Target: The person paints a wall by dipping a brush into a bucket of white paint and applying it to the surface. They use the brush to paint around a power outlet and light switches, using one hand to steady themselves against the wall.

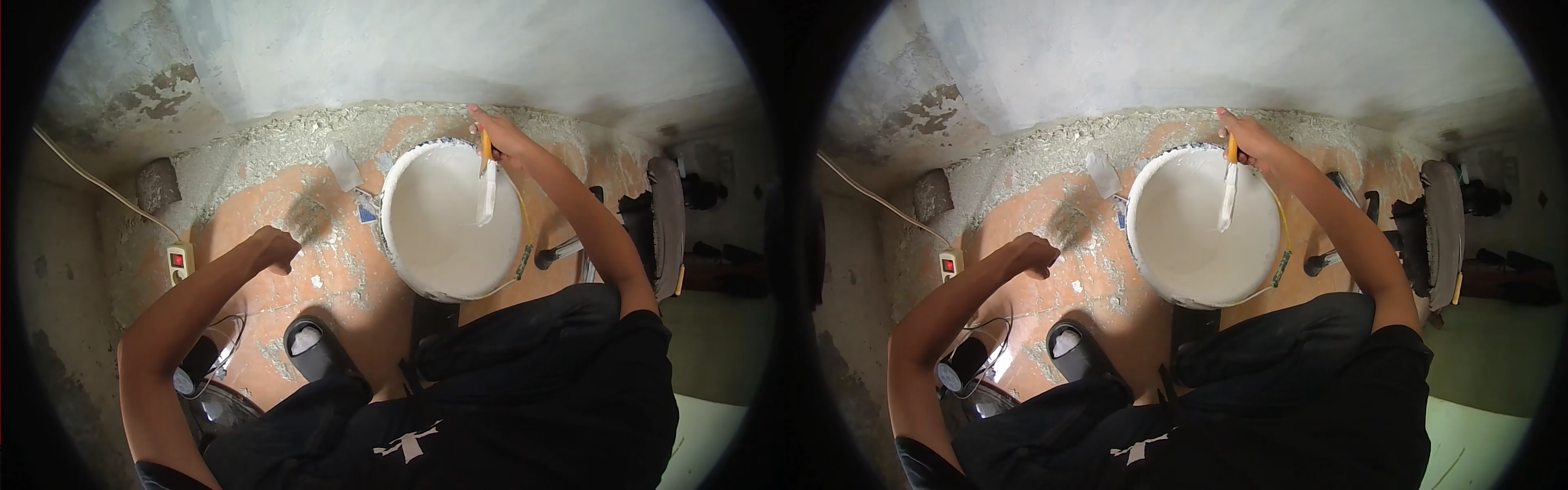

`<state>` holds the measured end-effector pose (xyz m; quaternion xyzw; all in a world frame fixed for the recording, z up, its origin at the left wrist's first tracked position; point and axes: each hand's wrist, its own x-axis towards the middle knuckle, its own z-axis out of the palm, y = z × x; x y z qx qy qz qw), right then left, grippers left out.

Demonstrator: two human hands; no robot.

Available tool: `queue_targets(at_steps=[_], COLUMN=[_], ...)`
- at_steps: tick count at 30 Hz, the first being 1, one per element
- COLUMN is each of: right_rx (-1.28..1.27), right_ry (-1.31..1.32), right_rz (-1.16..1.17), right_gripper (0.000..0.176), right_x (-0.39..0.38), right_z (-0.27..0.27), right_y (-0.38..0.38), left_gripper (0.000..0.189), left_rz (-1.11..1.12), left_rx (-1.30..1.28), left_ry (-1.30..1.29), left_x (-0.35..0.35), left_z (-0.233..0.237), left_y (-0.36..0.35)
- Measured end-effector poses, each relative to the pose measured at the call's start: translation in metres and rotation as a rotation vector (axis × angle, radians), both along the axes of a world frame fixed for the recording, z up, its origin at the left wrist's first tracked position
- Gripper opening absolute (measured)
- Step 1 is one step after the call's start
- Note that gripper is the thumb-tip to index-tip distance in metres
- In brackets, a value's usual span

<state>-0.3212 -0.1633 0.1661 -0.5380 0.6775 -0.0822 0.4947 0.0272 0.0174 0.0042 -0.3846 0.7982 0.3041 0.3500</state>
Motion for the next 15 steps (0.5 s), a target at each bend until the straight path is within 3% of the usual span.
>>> queue_targets(at_steps=[8, 15], right_rx=[0.038, 0.087], right_ry=[0.044, -0.001], right_rz=[-0.008, 0.118], right_gripper=[0.055, 0.052], right_x=[-0.011, -0.004], right_z=[-0.009, 0.019], right_y=[-0.008, -0.006], left_gripper=[0.031, 0.031], left_rz=[-0.011, -0.015], left_rx=[-0.002, -0.005], left_ry=[-0.026, -0.038], left_x=[0.002, -0.001], left_z=[0.000, 0.003], left_y=[0.002, -0.002])
